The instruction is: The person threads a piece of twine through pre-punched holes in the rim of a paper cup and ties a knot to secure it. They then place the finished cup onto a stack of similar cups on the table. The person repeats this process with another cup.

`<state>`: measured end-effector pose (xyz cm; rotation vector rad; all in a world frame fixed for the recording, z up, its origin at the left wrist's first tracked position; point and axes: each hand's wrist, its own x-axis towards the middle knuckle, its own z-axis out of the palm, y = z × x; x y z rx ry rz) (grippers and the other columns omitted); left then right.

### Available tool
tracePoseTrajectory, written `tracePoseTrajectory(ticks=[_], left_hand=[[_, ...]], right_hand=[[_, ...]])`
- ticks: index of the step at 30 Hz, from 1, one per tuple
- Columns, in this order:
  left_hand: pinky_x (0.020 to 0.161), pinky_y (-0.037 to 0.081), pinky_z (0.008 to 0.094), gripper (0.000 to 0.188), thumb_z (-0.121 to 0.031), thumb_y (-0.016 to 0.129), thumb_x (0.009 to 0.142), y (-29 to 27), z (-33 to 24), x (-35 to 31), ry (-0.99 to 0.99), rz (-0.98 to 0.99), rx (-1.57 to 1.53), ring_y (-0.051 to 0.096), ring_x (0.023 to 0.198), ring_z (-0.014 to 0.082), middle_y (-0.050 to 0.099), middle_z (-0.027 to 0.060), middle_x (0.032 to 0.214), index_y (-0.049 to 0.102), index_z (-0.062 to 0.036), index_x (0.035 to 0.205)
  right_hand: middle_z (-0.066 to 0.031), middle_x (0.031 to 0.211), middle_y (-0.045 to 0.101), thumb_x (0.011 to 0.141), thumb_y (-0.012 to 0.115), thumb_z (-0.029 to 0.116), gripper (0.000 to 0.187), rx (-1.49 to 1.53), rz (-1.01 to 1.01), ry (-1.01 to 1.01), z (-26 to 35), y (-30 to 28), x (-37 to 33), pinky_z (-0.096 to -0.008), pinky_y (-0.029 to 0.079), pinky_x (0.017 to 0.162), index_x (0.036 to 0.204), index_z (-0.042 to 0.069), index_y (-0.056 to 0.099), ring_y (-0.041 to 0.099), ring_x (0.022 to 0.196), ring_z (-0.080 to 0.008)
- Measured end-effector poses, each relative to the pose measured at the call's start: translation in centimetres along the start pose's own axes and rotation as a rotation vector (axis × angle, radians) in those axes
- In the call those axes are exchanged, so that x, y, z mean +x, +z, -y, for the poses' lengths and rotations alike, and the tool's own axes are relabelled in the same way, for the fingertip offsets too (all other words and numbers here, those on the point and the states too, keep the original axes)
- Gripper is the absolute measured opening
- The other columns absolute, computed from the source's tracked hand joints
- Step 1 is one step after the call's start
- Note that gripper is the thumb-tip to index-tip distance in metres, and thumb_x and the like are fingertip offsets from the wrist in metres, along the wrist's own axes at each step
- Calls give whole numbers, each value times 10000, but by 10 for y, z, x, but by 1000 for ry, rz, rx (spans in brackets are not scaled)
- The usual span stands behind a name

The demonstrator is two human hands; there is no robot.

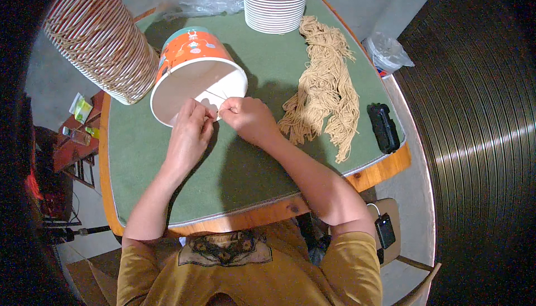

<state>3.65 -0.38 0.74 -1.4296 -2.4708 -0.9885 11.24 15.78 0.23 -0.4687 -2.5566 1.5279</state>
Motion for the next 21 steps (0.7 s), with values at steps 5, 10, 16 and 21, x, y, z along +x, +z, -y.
tracePoseTrajectory(ticks=[5,10,16,21], left_hand=[[798,451,451,84,15,614,799,4,4,0,-11,-14,13,525,906,352,524,166,912,585,13,877],[791,451,390,88,-1,638,810,9,9,0,-56,-33,-34,521,875,304,530,131,883,603,2,891],[808,445,414,63,-27,641,812,6,6,3,-191,11,-192,520,905,318,548,144,887,604,1,854],[805,444,407,71,-47,653,821,6,2,1,-238,0,-191,529,899,305,554,133,876,604,-4,849]], right_hand=[[-5,557,513,890,603,288,237,27,14,-11,-3,1,0,-283,391,506,941,76,696,489,510,-88],[11,533,489,889,612,270,211,-1,1,-26,0,1,-3,-282,379,484,938,83,698,472,481,-81],[-19,517,461,881,627,281,197,-86,-36,-50,-3,4,-2,-306,382,482,943,111,707,464,470,-100],[-60,524,460,864,641,288,177,-157,-96,-90,-2,7,-5,-331,380,482,943,146,711,455,470,-133]])
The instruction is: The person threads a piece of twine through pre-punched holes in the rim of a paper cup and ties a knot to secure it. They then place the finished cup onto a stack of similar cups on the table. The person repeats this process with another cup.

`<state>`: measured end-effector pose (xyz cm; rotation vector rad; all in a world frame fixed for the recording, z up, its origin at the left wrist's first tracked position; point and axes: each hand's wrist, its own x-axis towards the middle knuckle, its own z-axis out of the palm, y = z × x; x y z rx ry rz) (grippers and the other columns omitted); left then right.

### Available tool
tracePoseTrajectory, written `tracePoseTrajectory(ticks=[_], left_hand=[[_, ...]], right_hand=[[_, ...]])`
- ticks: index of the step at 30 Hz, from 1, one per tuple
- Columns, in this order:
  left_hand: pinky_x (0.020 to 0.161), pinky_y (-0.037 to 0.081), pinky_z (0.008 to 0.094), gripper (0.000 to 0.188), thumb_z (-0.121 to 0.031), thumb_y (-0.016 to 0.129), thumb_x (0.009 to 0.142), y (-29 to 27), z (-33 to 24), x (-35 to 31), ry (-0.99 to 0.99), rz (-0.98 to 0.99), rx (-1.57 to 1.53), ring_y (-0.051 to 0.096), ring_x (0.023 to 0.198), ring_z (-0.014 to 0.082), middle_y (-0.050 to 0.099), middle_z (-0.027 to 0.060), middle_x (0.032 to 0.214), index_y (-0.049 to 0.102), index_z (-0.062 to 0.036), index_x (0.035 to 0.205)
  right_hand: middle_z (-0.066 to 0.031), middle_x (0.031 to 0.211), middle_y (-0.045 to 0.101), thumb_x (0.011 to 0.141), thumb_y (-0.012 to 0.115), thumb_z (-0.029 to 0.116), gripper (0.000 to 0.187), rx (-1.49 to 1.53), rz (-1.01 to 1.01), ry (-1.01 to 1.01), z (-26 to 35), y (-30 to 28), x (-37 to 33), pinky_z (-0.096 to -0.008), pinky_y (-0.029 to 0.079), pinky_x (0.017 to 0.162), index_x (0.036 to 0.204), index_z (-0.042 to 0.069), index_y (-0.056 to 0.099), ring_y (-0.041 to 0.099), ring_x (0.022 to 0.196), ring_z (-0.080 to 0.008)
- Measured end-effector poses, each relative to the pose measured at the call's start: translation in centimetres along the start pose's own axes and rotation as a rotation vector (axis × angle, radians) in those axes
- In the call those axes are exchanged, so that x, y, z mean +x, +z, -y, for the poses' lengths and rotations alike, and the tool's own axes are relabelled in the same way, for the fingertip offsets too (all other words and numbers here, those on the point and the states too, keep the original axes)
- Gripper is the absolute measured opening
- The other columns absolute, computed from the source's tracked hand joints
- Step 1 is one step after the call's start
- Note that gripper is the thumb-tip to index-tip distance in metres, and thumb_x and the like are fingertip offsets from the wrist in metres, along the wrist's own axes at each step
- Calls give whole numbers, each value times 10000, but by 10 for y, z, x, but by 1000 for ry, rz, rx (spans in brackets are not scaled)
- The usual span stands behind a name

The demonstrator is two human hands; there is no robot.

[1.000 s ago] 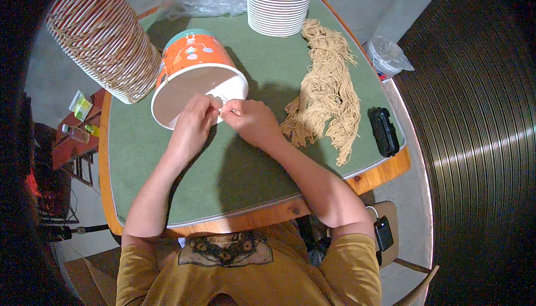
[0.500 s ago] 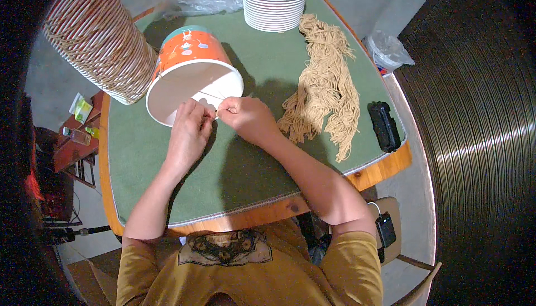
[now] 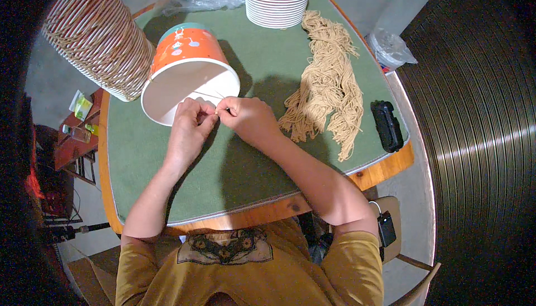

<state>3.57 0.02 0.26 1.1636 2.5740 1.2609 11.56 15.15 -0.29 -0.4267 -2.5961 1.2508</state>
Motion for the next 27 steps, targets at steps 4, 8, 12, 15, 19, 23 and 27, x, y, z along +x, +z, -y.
tracePoseTrajectory(ticks=[4,8,12,15,19,23,27], left_hand=[[742,447,361,103,-49,687,818,4,1,0,37,-55,51,532,830,250,536,113,815,601,1,843],[753,447,393,112,-54,672,807,5,-1,0,49,-67,99,534,834,284,536,130,812,577,6,809],[767,453,418,86,-36,630,803,3,-6,2,40,-57,134,535,859,312,543,142,836,555,4,790],[767,451,421,79,-31,619,797,3,-4,1,55,-53,131,528,859,315,536,143,837,549,6,797],[768,434,396,98,-28,626,795,4,-1,1,88,-50,118,512,841,287,507,132,827,537,10,810],[795,436,433,64,-2,596,798,3,0,2,89,-31,115,505,883,331,515,152,880,538,8,821],[801,431,444,61,5,595,814,3,2,2,113,-34,103,502,888,343,508,162,899,541,12,842]], right_hand=[[-126,726,666,857,615,322,169,-97,-34,-4,5,2,-3,-450,524,633,902,190,710,665,684,-333],[-121,730,671,860,610,326,169,-125,-41,-7,6,2,-4,-455,529,644,905,197,709,669,695,-335],[-117,725,671,863,605,335,174,-127,-52,-18,6,2,-4,-459,529,646,908,204,711,670,698,-337],[-120,698,662,861,615,327,159,-150,-59,-51,5,2,-3,-467,528,635,905,203,705,667,681,-341],[-130,642,640,854,639,286,115,-164,-113,-113,0,5,-3,-482,522,595,900,183,659,658,630,-350],[-136,599,622,847,655,229,92,-214,-185,-221,-5,8,-3,-489,515,544,886,160,609,648,577,-353],[-86,516,516,845,665,194,107,-241,-241,-294,-12,12,-3,-409,439,462,921,162,597,575,474,-281]])
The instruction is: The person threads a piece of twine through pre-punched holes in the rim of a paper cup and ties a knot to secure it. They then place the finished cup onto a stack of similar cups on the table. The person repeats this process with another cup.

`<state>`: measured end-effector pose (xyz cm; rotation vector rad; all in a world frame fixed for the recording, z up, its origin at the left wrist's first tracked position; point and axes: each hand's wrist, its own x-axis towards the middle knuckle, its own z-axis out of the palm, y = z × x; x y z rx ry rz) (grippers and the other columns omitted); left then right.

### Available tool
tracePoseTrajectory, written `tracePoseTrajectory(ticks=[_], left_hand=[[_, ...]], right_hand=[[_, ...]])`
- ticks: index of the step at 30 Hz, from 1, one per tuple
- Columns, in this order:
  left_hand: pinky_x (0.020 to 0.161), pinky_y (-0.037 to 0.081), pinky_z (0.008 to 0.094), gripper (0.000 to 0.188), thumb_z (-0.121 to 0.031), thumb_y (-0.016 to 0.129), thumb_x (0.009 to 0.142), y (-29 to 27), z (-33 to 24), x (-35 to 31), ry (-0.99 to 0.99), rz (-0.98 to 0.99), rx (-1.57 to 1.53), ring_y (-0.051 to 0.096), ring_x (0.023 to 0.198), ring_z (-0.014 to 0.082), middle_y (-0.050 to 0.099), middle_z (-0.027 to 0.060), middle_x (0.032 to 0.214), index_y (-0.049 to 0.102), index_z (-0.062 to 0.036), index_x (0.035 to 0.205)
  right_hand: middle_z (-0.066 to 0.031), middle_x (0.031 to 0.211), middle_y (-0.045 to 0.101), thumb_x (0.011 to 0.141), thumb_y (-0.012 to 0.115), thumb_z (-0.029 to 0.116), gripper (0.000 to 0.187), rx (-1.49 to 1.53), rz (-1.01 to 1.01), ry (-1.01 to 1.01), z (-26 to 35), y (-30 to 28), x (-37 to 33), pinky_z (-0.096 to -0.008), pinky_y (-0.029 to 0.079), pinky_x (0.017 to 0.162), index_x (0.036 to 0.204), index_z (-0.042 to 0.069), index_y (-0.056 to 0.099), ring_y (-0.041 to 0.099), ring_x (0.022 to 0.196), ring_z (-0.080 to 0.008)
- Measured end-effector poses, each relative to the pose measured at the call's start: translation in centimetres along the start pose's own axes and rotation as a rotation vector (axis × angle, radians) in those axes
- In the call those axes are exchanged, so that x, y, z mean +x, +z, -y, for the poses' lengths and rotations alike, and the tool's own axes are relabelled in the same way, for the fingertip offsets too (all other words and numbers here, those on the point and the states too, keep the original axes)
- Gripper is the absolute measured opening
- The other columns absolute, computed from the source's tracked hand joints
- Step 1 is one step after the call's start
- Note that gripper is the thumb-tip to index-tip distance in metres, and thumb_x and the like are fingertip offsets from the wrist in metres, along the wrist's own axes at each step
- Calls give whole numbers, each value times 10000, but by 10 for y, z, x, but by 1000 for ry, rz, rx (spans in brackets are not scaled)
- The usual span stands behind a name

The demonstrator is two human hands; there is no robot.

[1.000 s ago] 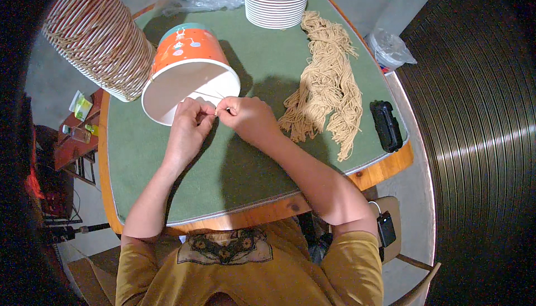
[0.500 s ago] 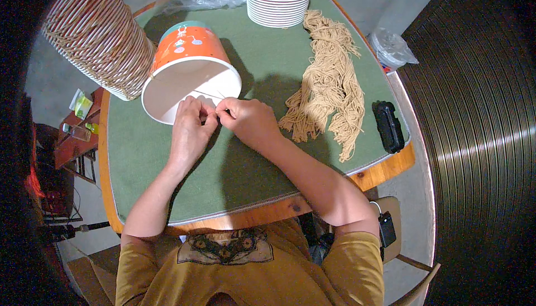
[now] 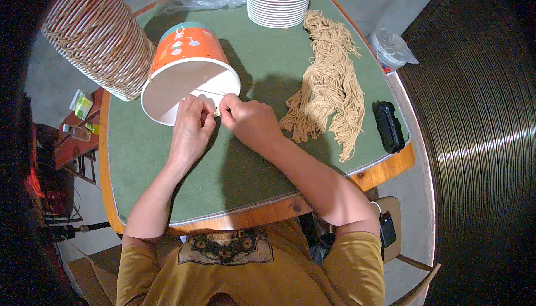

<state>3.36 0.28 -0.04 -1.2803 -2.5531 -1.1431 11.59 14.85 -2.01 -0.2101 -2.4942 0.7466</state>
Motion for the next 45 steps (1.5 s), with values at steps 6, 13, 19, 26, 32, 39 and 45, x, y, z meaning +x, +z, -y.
tracePoseTrajectory(ticks=[6,13,19,26,32,39,45], left_hand=[[745,428,394,72,-2,600,844,2,7,0,65,-25,12,495,831,292,494,131,877,534,2,874],[769,451,399,74,-1,592,860,1,9,2,85,-25,1,534,884,304,505,144,913,534,9,905],[759,459,399,75,-10,585,873,-1,12,5,48,16,-15,545,878,316,510,147,935,520,11,906],[776,450,416,96,-1,589,849,2,9,5,60,-4,11,535,885,344,495,168,934,510,18,901],[821,441,429,99,14,581,841,4,10,6,113,-14,25,530,914,357,498,174,940,513,15,914],[845,448,413,112,11,592,846,-6,15,8,131,89,-27,534,939,342,509,167,948,527,1,938],[820,444,443,149,-4,621,826,-8,7,6,135,111,-21,513,942,347,506,152,932,526,-6,941]], right_hand=[[-131,584,620,841,641,171,85,-38,2,-18,5,-2,1,-475,512,498,857,121,574,645,535,-332],[-131,591,625,831,637,166,104,-44,11,-34,6,-4,0,-469,512,494,854,98,562,647,537,-332],[-94,583,581,804,648,155,119,-47,34,19,6,-4,-1,-434,489,524,884,123,566,625,549,-307],[-101,573,574,789,653,139,126,-63,0,-14,4,-1,-2,-433,484,512,874,119,562,623,541,-307],[-104,566,571,786,651,121,115,-76,-9,-34,3,0,-2,-430,485,506,859,113,563,624,536,-303],[-98,567,573,788,650,116,96,-73,-36,-55,5,-2,-3,-423,487,502,845,113,573,629,536,-294],[-96,559,568,784,658,110,97,-88,-44,-61,2,0,-2,-417,485,487,832,113,574,624,522,-290]])
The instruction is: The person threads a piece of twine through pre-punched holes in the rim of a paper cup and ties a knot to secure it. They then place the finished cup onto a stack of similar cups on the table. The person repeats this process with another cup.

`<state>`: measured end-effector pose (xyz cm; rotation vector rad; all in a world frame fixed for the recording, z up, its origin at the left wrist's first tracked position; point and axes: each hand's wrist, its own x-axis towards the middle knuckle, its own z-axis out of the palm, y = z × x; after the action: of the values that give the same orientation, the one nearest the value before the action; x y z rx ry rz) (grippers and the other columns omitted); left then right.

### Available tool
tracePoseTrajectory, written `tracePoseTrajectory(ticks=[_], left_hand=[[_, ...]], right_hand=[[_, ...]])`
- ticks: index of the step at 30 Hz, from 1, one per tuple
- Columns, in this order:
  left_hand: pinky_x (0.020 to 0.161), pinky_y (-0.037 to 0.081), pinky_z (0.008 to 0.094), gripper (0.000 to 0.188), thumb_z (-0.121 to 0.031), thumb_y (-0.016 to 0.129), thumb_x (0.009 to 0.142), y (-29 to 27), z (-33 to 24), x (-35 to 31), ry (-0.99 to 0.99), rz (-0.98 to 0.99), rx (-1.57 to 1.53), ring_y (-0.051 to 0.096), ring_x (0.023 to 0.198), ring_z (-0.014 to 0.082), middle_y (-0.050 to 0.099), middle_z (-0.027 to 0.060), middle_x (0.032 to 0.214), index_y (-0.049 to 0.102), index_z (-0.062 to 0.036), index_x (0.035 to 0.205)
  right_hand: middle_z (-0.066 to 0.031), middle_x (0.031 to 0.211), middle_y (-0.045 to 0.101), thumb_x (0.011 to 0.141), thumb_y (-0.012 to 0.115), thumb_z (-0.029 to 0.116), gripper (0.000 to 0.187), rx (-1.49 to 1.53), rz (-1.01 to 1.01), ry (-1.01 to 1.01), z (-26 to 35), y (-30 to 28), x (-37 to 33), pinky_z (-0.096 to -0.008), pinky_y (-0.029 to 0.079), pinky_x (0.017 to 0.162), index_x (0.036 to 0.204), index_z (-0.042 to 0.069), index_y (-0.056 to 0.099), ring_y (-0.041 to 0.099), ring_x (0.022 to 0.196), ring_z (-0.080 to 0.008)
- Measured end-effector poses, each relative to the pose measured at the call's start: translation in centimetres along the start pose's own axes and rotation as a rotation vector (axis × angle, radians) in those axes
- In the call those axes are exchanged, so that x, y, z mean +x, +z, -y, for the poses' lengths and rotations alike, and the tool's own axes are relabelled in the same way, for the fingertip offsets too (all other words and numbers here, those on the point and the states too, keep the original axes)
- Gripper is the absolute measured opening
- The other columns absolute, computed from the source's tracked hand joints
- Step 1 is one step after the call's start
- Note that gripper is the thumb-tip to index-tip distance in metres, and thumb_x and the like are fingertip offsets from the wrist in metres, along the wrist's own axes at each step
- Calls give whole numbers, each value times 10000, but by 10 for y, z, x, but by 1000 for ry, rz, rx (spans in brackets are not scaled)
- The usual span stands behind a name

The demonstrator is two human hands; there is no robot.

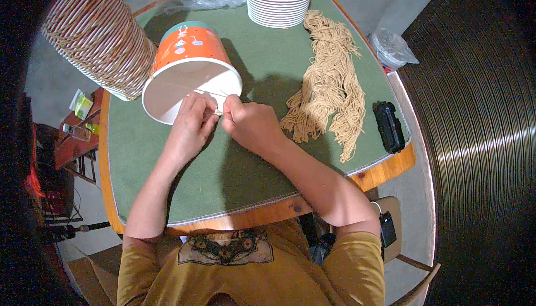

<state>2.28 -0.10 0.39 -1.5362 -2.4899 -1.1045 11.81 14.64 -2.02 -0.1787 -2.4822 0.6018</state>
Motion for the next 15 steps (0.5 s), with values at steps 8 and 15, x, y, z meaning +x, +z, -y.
tracePoseTrajectory(ticks=[8,15], left_hand=[[800,442,436,123,26,613,829,5,-1,-1,9,-46,84,522,913,352,513,167,924,508,25,894],[791,432,437,105,47,581,825,9,6,0,20,-82,66,514,899,362,502,179,902,496,28,884]], right_hand=[[-105,560,575,793,657,126,95,1,24,-15,0,-1,0,-425,489,487,834,111,573,622,517,-302],[-122,590,601,807,635,128,97,-11,52,-36,3,1,-2,-434,500,498,854,85,561,628,528,-315]])
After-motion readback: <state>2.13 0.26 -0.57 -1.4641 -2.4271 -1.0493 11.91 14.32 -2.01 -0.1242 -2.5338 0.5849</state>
